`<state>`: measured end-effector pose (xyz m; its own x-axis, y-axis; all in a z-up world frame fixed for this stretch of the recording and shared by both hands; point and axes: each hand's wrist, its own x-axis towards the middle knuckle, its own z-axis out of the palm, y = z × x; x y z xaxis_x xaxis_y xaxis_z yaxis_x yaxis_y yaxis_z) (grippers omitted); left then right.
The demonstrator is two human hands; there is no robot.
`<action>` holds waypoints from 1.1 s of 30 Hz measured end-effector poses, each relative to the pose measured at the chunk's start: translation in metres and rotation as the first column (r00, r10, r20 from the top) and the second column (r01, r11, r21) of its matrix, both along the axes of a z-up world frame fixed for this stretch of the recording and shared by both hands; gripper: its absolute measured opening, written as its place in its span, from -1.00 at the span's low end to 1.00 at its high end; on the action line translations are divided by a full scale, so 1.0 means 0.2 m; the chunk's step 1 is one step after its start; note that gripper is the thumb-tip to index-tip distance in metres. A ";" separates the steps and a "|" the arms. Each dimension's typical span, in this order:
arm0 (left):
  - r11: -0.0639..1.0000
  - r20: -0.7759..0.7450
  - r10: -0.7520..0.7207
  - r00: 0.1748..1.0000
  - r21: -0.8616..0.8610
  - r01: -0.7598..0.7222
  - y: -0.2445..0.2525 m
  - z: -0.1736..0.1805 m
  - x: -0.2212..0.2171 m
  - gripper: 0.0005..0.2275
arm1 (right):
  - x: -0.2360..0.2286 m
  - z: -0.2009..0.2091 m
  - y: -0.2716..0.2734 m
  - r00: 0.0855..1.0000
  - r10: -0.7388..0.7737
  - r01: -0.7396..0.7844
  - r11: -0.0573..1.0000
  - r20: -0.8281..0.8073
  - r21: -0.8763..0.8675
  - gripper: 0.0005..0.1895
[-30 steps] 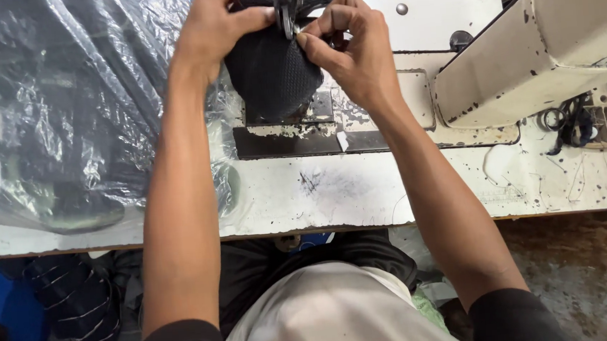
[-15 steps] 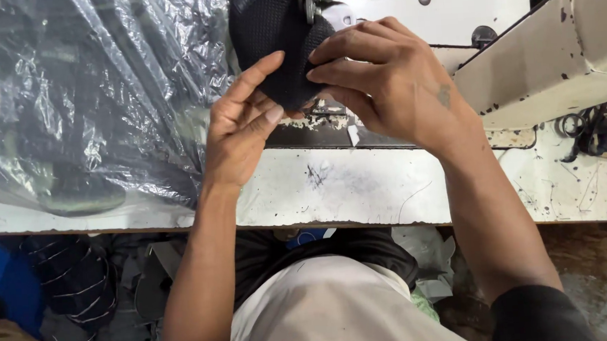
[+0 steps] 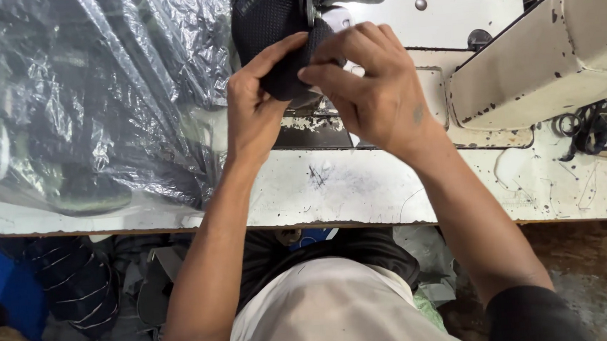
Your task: The person operates a sewing machine to stitch a black strap onto a green slipper sole. They repeatedly guide the slipper under the needle, adjust the strap alignment, and rotate the item to sew different sections.
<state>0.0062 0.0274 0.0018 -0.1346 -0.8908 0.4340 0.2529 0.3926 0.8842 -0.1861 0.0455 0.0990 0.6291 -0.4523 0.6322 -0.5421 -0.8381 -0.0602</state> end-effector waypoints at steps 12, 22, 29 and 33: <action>0.961 -0.204 -0.118 0.972 0.224 0.163 0.04 0.12 0.01 -0.73 | 0.00 -0.18 0.04 0.991 -0.050 0.069 0.986 0.127 -0.152 -0.77; 0.921 -0.281 -0.104 0.954 0.334 0.199 -0.01 0.14 -0.02 -0.84 | -0.09 -0.29 0.05 0.759 -0.222 -0.182 0.830 0.613 0.526 -0.67; 0.928 -0.272 -0.078 0.959 0.331 0.169 0.00 0.14 -0.01 -0.83 | 0.00 -0.26 -0.02 0.681 -0.196 -0.330 0.778 0.705 0.535 -0.66; 0.942 -0.209 -0.056 0.976 0.312 0.121 -0.01 0.11 -0.02 -0.79 | 0.01 -0.29 -0.04 0.614 -0.307 -0.316 0.748 0.727 0.583 -0.71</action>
